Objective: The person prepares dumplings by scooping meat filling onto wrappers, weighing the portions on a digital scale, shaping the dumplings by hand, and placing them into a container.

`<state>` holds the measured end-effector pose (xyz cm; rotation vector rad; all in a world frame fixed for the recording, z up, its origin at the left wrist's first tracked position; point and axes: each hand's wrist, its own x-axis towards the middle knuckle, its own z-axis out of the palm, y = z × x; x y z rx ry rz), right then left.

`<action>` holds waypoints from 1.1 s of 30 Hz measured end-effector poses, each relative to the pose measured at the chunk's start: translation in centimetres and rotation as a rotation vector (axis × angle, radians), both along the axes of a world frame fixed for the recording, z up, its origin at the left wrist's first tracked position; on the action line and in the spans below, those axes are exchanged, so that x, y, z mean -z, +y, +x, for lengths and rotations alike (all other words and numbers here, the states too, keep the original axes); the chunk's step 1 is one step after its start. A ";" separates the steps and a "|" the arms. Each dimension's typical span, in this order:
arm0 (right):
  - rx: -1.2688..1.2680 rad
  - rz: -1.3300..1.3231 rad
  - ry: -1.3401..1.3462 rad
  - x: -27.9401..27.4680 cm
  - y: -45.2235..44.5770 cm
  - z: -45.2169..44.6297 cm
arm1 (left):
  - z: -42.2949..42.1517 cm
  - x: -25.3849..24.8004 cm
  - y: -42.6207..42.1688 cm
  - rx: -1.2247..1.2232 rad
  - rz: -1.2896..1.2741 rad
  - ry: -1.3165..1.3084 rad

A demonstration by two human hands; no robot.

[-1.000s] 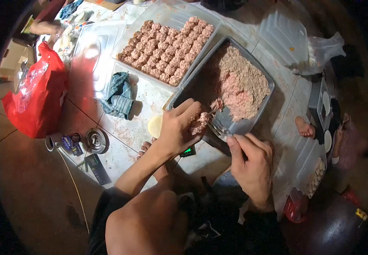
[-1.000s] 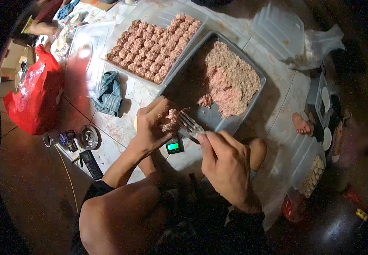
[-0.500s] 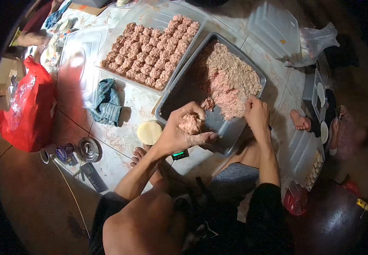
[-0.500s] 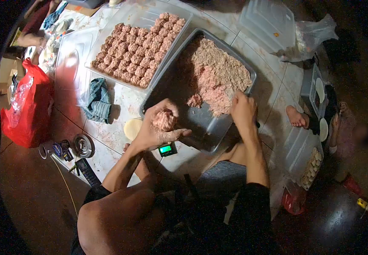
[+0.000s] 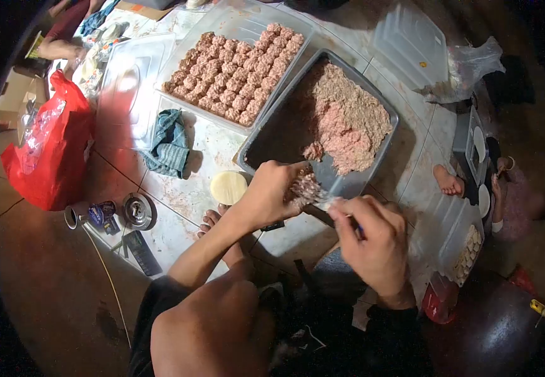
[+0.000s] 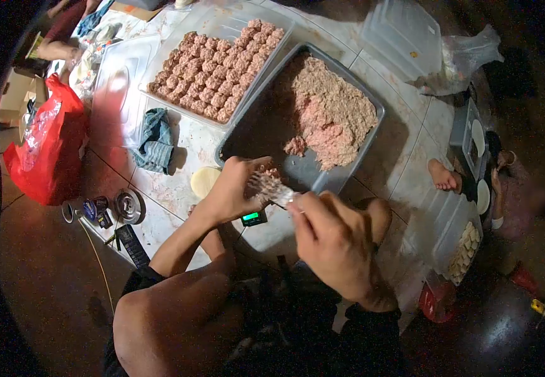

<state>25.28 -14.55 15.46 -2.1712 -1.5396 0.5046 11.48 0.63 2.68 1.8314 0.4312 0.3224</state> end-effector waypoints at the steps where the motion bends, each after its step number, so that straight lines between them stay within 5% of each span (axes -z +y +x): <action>1: -0.014 0.009 0.023 0.5 0.0 -0.3 | -0.2 -0.4 -0.3 -0.039 0.009 -0.025; 3: -0.013 0.014 0.000 0.2 0.1 0.0 | -0.4 -0.7 0.0 -0.087 -0.110 0.036; 7: 0.205 0.111 -0.064 -3.5 0.4 0.2 | -1.1 -0.9 -0.3 -0.016 -0.176 -0.256; 11: -0.057 0.096 0.019 -1.1 0.9 -2.2 | -0.3 -0.5 -0.3 -0.016 -0.385 -0.369; 15: 0.003 0.013 -0.114 -2.1 0.8 -1.9 | -1.0 0.0 -0.1 -0.075 -0.186 -0.144; 30: -0.051 0.055 0.056 -1.7 1.8 -4.1 | 0.0 -2.8 -1.0 -0.668 0.651 -0.327; 31: -0.022 0.039 0.043 -2.2 1.8 -3.6 | 0.6 -1.8 -0.1 -0.700 0.566 -0.442; 33: 0.135 0.064 0.030 -2.8 1.4 -2.2 | 0.5 -1.6 0.9 -0.625 0.019 -0.148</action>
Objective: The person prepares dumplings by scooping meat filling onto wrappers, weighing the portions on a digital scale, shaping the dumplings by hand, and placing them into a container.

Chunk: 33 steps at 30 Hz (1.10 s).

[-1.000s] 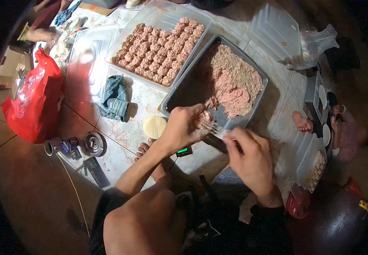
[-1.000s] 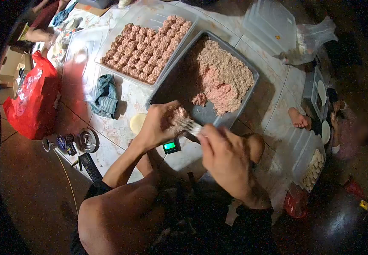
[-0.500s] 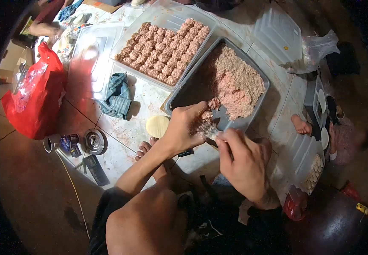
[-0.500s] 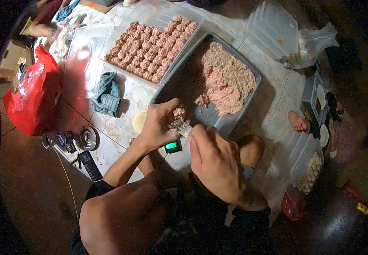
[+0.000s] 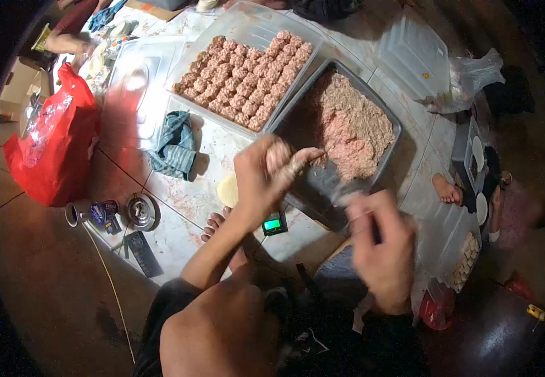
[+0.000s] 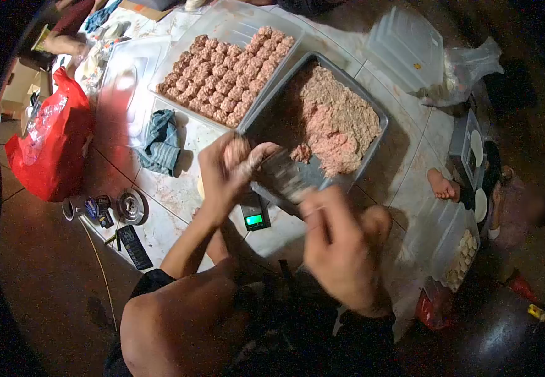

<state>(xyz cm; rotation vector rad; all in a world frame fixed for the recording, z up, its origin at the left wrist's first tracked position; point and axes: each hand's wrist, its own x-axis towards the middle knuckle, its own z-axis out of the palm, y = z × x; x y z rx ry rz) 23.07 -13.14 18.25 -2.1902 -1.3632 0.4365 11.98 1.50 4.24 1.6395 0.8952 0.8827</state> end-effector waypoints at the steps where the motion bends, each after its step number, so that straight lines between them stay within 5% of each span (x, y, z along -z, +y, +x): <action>1: 0.129 0.044 0.002 0.1 -0.3 0.8 | -0.3 -0.1 0.2 0.068 -0.301 0.062; 5: 0.256 -0.105 -0.094 0.6 -1.8 5.2 | -2.3 0.9 0.0 -0.063 0.351 -0.283; 6: 0.252 -0.168 -0.148 1.3 -2.3 6.0 | -3.8 -0.5 0.3 -0.110 -0.036 -0.265; 8: 0.254 -0.210 -0.182 2.7 -2.5 7.0 | -3.1 -2.0 0.1 -0.028 -0.117 -0.306; 9: 0.253 -0.232 -0.200 3.8 -2.3 7.4 | -3.3 -1.7 0.9 0.119 0.196 -0.105; 11: 0.137 -0.239 -0.297 8.9 -1.7 9.2 | -2.4 -1.1 0.8 0.247 0.392 -0.111; 13: 0.083 -0.318 -0.345 12.3 -1.1 11.7 | -0.8 0.1 0.7 0.170 0.066 -0.029; 18: 0.061 -0.513 -0.448 13.5 -1.1 13.9 | -4.2 -0.2 1.7 -0.054 -0.057 -0.300; 21: 0.027 -0.520 -0.438 15.7 0.0 13.3 | -4.9 -2.5 1.6 0.024 0.244 -0.091; 24: 0.083 -0.544 -0.423 16.0 0.5 11.4 | -3.5 -0.4 -0.9 0.198 0.159 -0.007; 25: 0.071 -0.485 -0.426 16.2 -0.3 11.0 | -3.9 -0.6 -1.3 0.275 -0.207 -0.056; 29: 0.053 -0.385 -0.375 15.0 -4.1 9.7 | -7.0 0.8 -2.2 -0.092 -0.056 -0.285; 31: 0.052 -0.376 -0.292 14.7 -4.8 9.0 | -7.7 1.9 -4.0 -0.089 -0.221 -0.076; 33: 0.046 -0.325 -0.209 15.7 -4.2 8.2 | -8.0 4.6 -5.5 0.134 -0.127 0.075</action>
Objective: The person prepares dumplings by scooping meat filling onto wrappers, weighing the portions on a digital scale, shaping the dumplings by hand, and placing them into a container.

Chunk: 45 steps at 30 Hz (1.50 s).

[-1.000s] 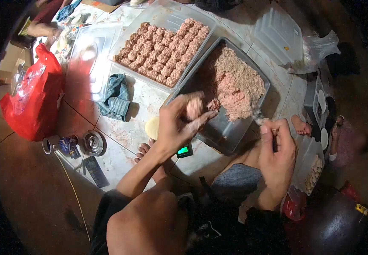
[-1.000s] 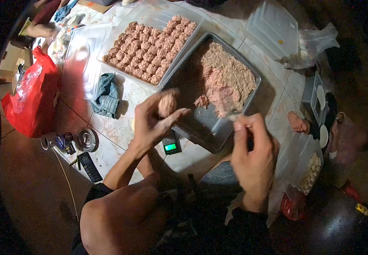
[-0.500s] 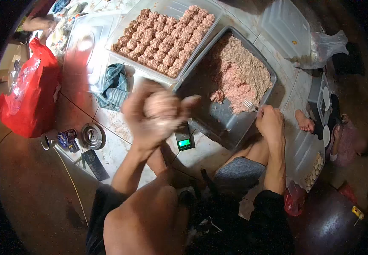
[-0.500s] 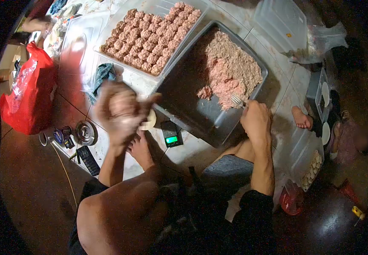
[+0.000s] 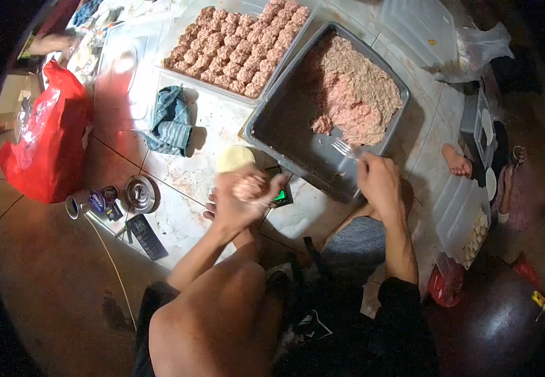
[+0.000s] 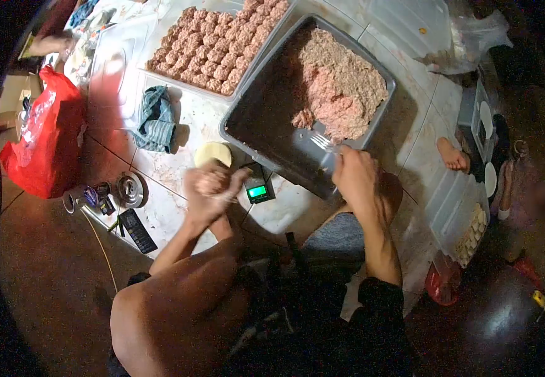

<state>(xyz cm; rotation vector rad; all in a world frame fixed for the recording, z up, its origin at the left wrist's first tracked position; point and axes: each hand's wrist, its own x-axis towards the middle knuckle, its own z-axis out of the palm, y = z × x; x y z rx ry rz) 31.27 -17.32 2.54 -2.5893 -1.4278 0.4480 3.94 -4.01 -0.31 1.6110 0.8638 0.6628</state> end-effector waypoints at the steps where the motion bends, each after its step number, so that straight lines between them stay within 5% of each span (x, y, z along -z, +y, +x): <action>1: 0.017 0.006 0.084 1.1 0.3 -0.3 | 0.3 2.0 -1.1 0.098 -0.116 0.062; 10: 0.143 -0.243 0.380 7.6 1.7 -2.1 | -0.8 14.0 -3.7 0.355 0.300 0.201; 13: 0.166 -0.103 0.261 9.6 1.8 -2.1 | -1.0 14.3 -4.0 0.487 0.421 0.501; 15: 0.149 -0.077 0.215 10.4 2.1 -1.5 | -0.3 14.0 -3.3 0.741 0.211 0.817; 19: 0.146 0.103 0.099 12.5 5.0 -0.3 | 0.3 9.4 -3.7 0.407 0.508 -0.015; 22: 0.197 0.036 0.200 11.4 8.2 0.3 | -3.0 7.6 -2.3 0.403 0.744 0.126; 25: 0.161 0.100 0.139 11.8 8.7 0.7 | -2.1 5.3 -0.2 -0.062 0.541 0.432; 31: -0.003 0.190 0.117 12.1 6.6 0.1 | -2.8 5.3 1.0 0.067 0.527 0.397; 35: -0.089 0.135 0.246 12.6 7.2 -1.4 | -2.9 5.8 0.9 -0.103 0.364 0.195; 38: -0.150 -0.043 0.422 11.0 7.2 -2.0 | -3.8 3.9 1.7 -0.371 -0.283 -0.102; 40: -0.132 -0.096 0.526 10.4 7.5 -2.4 | -3.3 3.7 3.5 -0.486 -0.737 -0.568; 45: -0.158 0.272 0.584 7.7 7.3 -2.1 | -0.9 2.5 7.1 -0.351 -0.955 -0.766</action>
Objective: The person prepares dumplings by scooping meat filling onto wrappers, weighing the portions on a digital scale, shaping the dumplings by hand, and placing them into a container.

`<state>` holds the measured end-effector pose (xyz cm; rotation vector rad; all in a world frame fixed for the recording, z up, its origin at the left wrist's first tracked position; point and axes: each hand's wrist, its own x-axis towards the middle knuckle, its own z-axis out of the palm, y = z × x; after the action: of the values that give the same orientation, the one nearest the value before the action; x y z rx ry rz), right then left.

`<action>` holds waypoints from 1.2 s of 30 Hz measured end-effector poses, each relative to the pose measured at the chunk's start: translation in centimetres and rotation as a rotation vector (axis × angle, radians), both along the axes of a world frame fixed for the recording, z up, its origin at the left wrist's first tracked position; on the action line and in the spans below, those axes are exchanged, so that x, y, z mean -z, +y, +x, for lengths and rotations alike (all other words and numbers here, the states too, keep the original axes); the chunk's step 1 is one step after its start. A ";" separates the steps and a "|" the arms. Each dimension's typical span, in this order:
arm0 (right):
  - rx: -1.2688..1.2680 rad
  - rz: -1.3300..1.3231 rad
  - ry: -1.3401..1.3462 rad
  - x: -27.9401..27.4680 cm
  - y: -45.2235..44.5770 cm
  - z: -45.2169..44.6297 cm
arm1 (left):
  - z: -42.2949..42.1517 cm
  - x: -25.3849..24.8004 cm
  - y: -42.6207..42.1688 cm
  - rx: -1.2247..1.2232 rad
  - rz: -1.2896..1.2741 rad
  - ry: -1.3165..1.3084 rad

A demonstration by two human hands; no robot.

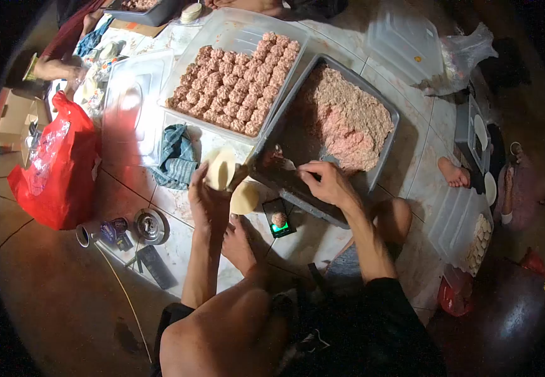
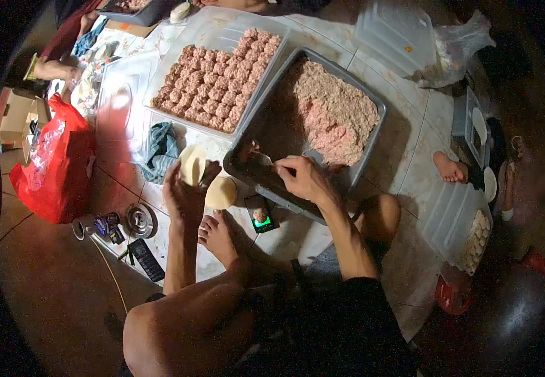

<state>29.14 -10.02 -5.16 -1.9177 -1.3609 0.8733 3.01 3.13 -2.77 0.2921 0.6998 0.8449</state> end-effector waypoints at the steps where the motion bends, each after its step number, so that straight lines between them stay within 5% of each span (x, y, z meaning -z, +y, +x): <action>1: -0.004 0.034 -0.014 -2.3 0.1 0.0 | 1.1 0.5 0.6 -0.061 0.036 0.058; 5: 0.023 0.118 -0.050 -10.0 -0.6 -0.4 | 3.6 1.9 2.1 -0.003 0.272 0.229; 9: 0.105 0.112 -0.171 -11.7 -2.1 0.2 | 5.2 -0.7 1.1 0.080 0.007 0.034; 13: 0.089 -0.195 -0.462 -4.9 -2.7 2.4 | 3.8 -3.6 0.3 0.032 -0.263 -0.288; 15: 0.066 -0.233 -0.426 -0.2 -2.5 2.7 | 3.1 -2.5 -0.4 0.149 -0.311 -0.279; 23: -0.075 -0.266 -0.259 8.2 0.4 -0.4 | 0.2 -1.2 0.1 -0.036 -0.226 -0.048; 27: -0.187 -0.499 0.018 1.9 3.4 0.0 | -0.2 0.5 0.9 -0.032 -0.192 -0.139; 31: -0.105 -0.169 0.357 -2.9 0.8 0.7 | 1.6 -0.4 2.6 -0.067 -0.111 -0.035; 36: 0.030 0.069 -0.020 -13.1 -0.4 -2.1 | 7.0 -2.1 0.2 0.201 -0.161 -0.025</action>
<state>27.01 -10.40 7.96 -1.8946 -1.3528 0.7849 10.05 3.38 -0.63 0.2024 0.6979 0.5961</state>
